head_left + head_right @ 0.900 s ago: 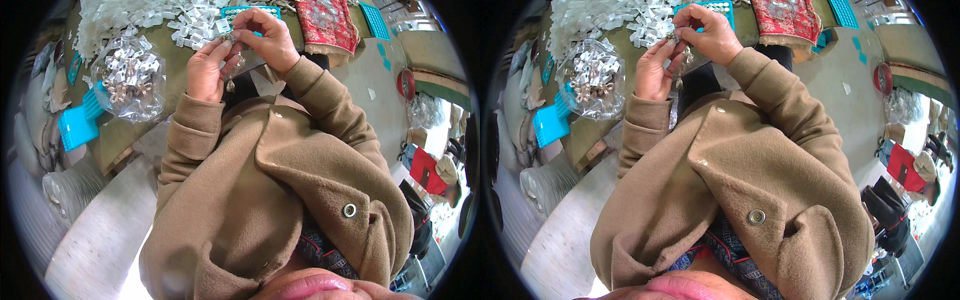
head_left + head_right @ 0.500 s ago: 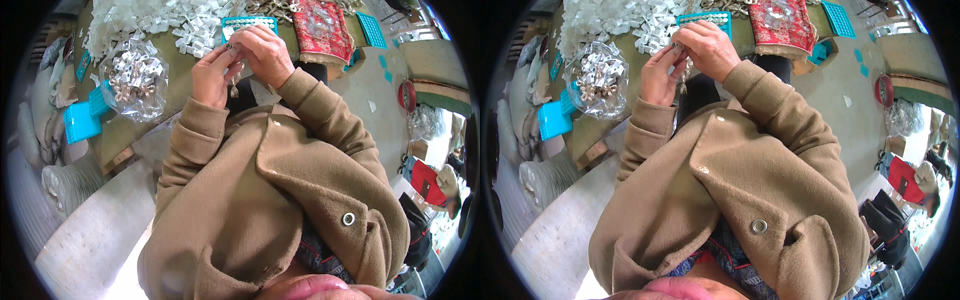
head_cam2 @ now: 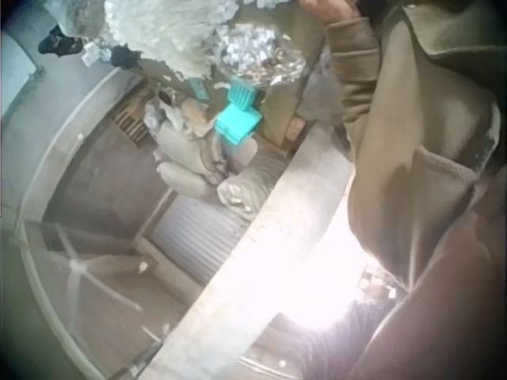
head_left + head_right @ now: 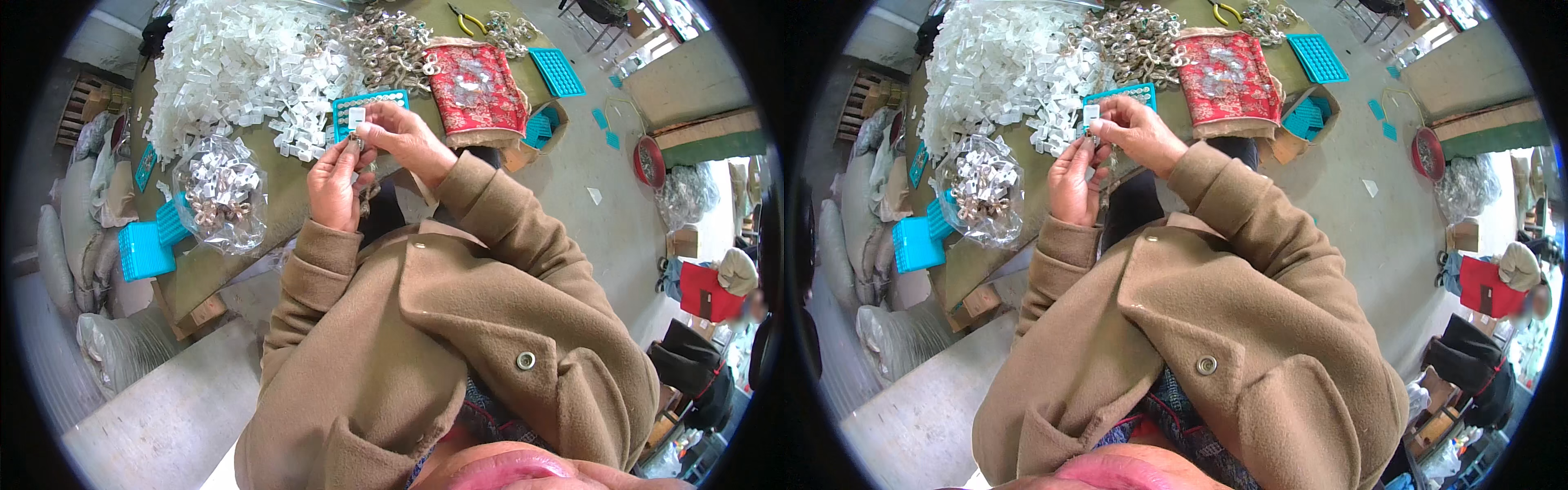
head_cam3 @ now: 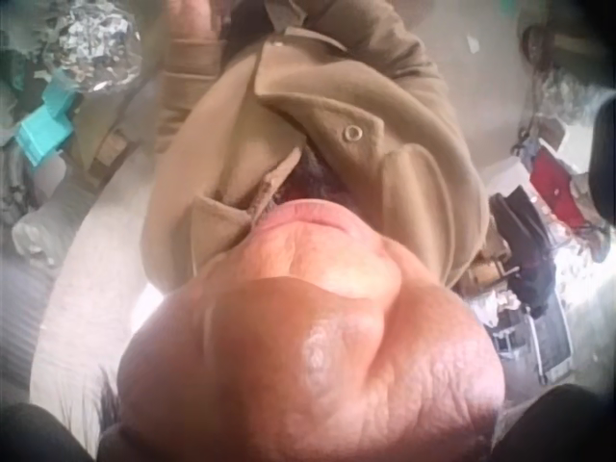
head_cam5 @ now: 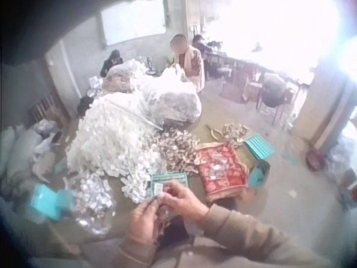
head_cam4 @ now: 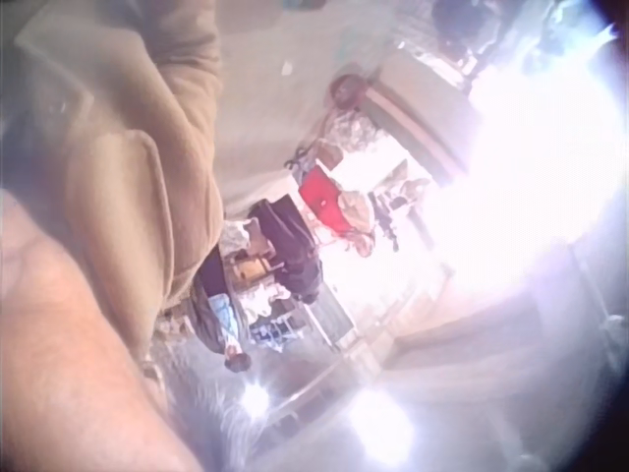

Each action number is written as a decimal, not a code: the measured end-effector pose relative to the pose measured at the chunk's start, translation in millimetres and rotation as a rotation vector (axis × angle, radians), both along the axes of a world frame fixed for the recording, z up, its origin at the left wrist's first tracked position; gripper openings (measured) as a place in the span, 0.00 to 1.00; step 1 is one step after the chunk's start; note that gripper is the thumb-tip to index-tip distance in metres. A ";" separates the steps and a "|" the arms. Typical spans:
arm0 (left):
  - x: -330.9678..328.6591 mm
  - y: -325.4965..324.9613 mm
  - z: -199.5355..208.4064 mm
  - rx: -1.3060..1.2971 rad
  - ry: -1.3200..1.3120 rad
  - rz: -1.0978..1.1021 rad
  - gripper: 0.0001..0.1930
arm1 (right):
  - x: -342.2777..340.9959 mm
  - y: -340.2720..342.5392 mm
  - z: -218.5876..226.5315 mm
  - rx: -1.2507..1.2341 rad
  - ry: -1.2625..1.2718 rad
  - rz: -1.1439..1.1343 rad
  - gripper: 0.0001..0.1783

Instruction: The person repeatedly picks small white plastic pieces and metal fasteners from a table and inserts the fasteners into the plastic pieces. The person places the assembled units into a blue tray and occasionally moves piles of parts aside to access more.

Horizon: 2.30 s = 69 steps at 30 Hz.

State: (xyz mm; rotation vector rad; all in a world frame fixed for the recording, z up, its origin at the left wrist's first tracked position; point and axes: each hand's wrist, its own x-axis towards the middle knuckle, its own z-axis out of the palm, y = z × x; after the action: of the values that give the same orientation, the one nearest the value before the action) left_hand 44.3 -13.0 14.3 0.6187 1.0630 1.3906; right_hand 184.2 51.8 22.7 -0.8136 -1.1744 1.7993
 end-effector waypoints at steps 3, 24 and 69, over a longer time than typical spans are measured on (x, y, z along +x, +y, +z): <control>11.9 3.9 2.0 -0.061 -0.065 -0.013 0.10 | 3.4 -9.7 0.5 0.174 -0.179 -0.058 0.18; 48.9 27.9 -30.8 -0.336 -0.829 -0.393 0.06 | 73.1 17.3 -23.6 -0.329 0.256 -0.035 0.14; 59.1 31.5 -41.5 -0.218 -0.134 -0.469 0.13 | 137.7 51.9 -61.9 0.484 -1.406 -0.462 0.13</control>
State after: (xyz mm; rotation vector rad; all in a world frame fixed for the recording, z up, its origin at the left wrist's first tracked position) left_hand 103.4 18.5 -27.3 0.5607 0.8770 0.8824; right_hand 321.8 103.7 -39.2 -1.9155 -1.8866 0.3237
